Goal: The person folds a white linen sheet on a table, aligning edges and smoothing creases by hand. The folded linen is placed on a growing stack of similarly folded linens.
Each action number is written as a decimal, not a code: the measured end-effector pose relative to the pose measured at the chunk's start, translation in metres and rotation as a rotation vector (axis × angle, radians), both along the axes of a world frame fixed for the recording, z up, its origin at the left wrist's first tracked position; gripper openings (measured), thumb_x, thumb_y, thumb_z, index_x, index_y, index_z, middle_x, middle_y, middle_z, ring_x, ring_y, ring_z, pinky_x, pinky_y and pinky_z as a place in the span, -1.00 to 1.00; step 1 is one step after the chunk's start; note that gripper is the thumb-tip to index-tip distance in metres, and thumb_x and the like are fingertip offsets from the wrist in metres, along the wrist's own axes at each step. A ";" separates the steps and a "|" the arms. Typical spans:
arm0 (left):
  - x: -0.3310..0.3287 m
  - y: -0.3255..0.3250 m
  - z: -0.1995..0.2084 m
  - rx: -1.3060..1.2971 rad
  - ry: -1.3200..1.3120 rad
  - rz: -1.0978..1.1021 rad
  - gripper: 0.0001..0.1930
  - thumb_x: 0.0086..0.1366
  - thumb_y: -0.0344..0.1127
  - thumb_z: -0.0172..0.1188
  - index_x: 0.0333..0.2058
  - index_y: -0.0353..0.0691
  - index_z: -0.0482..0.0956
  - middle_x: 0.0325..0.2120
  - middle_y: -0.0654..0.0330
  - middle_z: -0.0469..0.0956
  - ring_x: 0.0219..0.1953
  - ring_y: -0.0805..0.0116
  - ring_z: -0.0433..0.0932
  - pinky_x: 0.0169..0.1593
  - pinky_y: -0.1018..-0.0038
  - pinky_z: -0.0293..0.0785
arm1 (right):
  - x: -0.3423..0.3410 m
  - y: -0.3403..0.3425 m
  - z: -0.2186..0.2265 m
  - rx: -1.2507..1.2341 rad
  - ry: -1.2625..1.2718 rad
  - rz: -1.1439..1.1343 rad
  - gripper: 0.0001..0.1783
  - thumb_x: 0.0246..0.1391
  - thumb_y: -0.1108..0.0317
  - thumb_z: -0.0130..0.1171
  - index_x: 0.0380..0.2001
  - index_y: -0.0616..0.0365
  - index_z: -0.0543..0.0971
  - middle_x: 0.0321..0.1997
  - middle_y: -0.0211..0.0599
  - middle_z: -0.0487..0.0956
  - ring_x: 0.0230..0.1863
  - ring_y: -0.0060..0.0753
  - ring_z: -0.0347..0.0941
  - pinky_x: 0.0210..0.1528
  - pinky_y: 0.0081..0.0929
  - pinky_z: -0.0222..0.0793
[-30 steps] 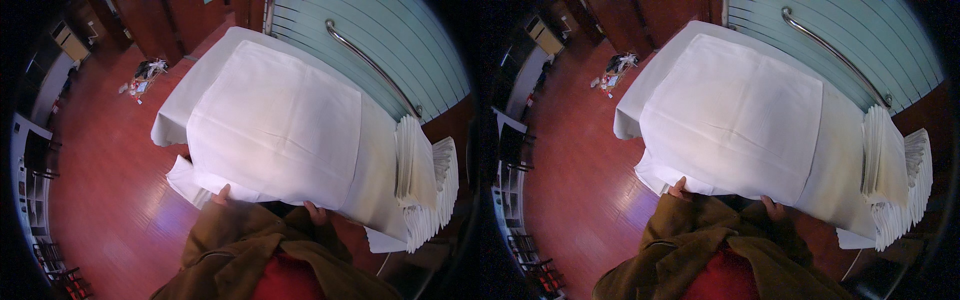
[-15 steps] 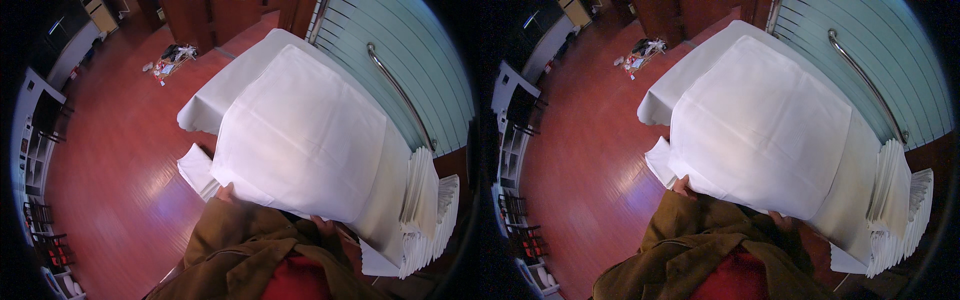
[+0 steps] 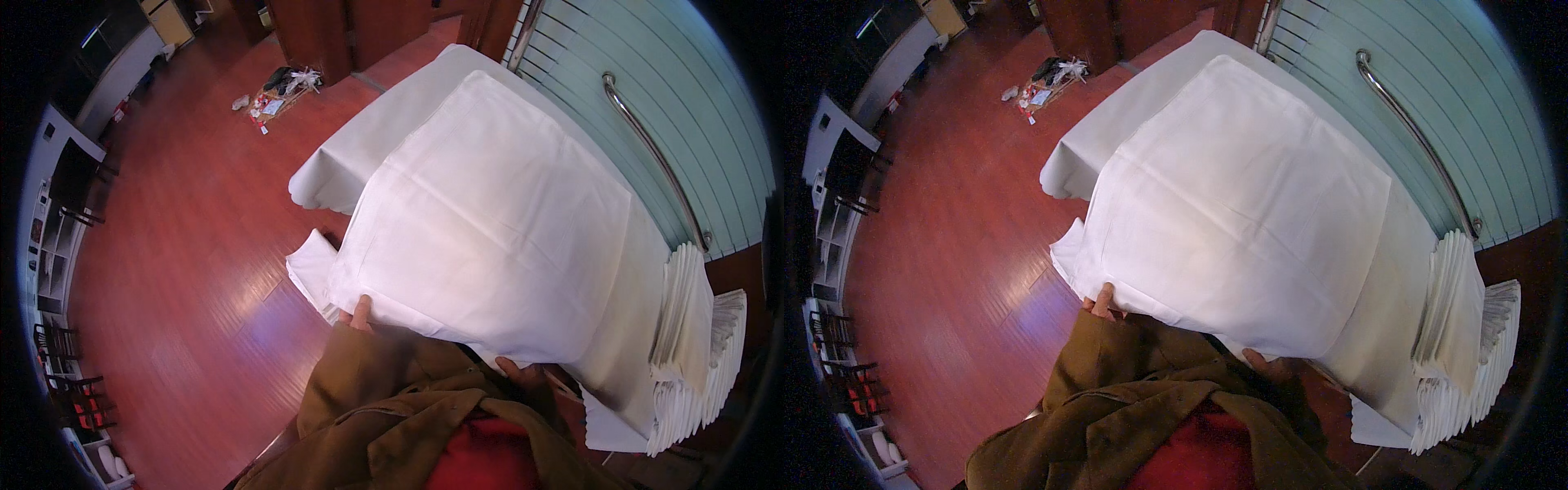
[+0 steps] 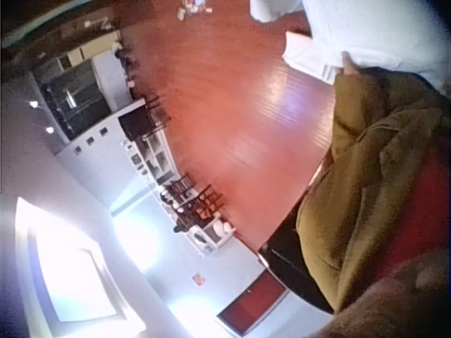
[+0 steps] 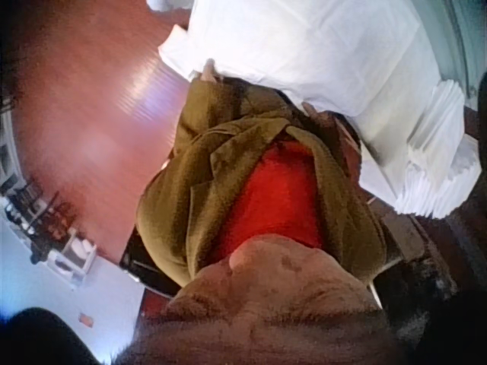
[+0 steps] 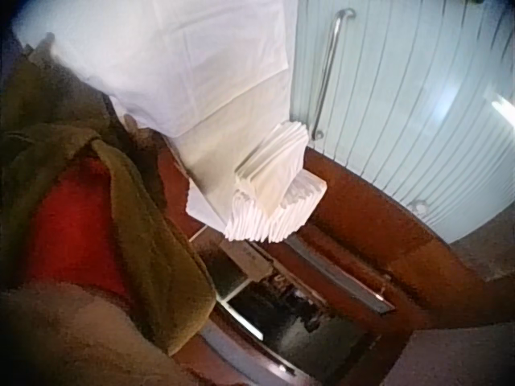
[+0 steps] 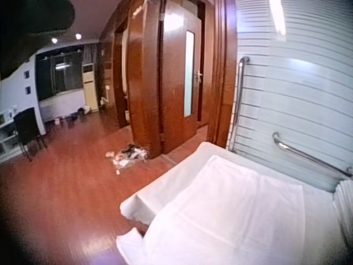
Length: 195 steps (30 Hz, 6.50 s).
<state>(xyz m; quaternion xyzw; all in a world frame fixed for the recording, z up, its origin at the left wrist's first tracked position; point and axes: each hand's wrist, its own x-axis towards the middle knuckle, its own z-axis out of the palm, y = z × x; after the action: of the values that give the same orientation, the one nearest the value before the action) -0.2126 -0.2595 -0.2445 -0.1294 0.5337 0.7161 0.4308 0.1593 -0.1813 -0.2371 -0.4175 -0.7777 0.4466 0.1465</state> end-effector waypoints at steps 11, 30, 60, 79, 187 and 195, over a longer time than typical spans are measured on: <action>-0.012 -0.008 -0.041 -0.057 0.213 -0.287 -0.58 0.41 -0.12 0.17 0.05 -0.37 0.53 -0.10 0.03 0.63 -0.01 0.22 0.61 0.07 0.31 0.59 | -0.009 -0.004 0.022 -0.228 0.107 -0.053 -0.52 0.20 0.17 0.27 0.11 0.17 0.53 0.03 -0.04 0.62 0.07 -0.08 0.54 0.19 -0.20 0.45; -0.036 -0.031 0.071 0.142 0.354 -0.121 -0.49 0.39 -0.07 0.10 0.14 -0.35 0.46 0.02 0.04 0.58 -0.01 0.13 0.60 -0.01 0.20 0.56 | -0.005 -0.058 0.073 -0.151 0.215 -0.003 -0.66 0.23 0.29 0.28 0.02 0.18 0.63 -0.01 -0.05 0.67 0.01 -0.09 0.61 0.13 -0.22 0.49; 0.028 -0.057 0.080 0.401 1.300 -0.205 -0.91 0.35 -0.52 0.15 -0.20 -0.29 0.58 -0.33 0.25 0.56 -0.26 0.46 0.52 -0.20 0.48 0.52 | 0.005 -0.070 0.001 -0.215 0.318 -0.267 -0.63 0.17 0.34 0.22 -0.02 0.34 0.52 -0.05 -0.18 0.63 -0.06 -0.35 0.53 0.07 -0.27 0.40; 0.016 0.030 0.007 0.152 0.238 0.031 -0.88 0.33 -0.41 0.18 -0.33 -0.37 0.54 -0.51 0.23 0.51 -0.51 0.45 0.46 -0.42 0.43 0.41 | 0.017 -0.065 -0.009 -0.301 0.382 -0.291 -0.66 0.22 0.32 0.21 -0.03 0.33 0.54 -0.12 -0.29 0.63 -0.14 -0.46 0.51 -0.04 -0.33 0.42; 0.009 0.015 -0.089 0.180 0.197 -0.556 -0.87 0.34 -0.39 0.21 -0.22 -0.33 0.55 -0.42 0.11 0.61 -0.46 0.20 0.58 -0.43 0.31 0.51 | -0.005 -0.110 0.014 -0.197 0.302 -0.531 -0.76 0.10 0.48 0.12 -0.19 0.23 0.69 -0.34 -0.32 0.66 -0.37 -0.54 0.53 -0.27 -0.50 0.45; 0.024 0.000 -0.043 0.181 0.130 -0.420 -0.82 0.34 -0.35 0.29 -0.36 -0.33 0.52 -0.53 0.07 0.57 -0.59 0.24 0.53 -0.51 0.34 0.48 | -0.008 -0.106 0.011 -0.151 0.301 -0.475 -0.79 0.12 0.49 0.12 -0.21 0.21 0.68 -0.34 -0.33 0.66 -0.37 -0.53 0.53 -0.26 -0.50 0.45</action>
<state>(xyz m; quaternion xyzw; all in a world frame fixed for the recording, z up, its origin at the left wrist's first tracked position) -0.1883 -0.2593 -0.2879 0.0698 0.5091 0.6627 0.5448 0.1514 -0.2870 -0.2259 -0.5264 -0.5923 0.5135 0.3292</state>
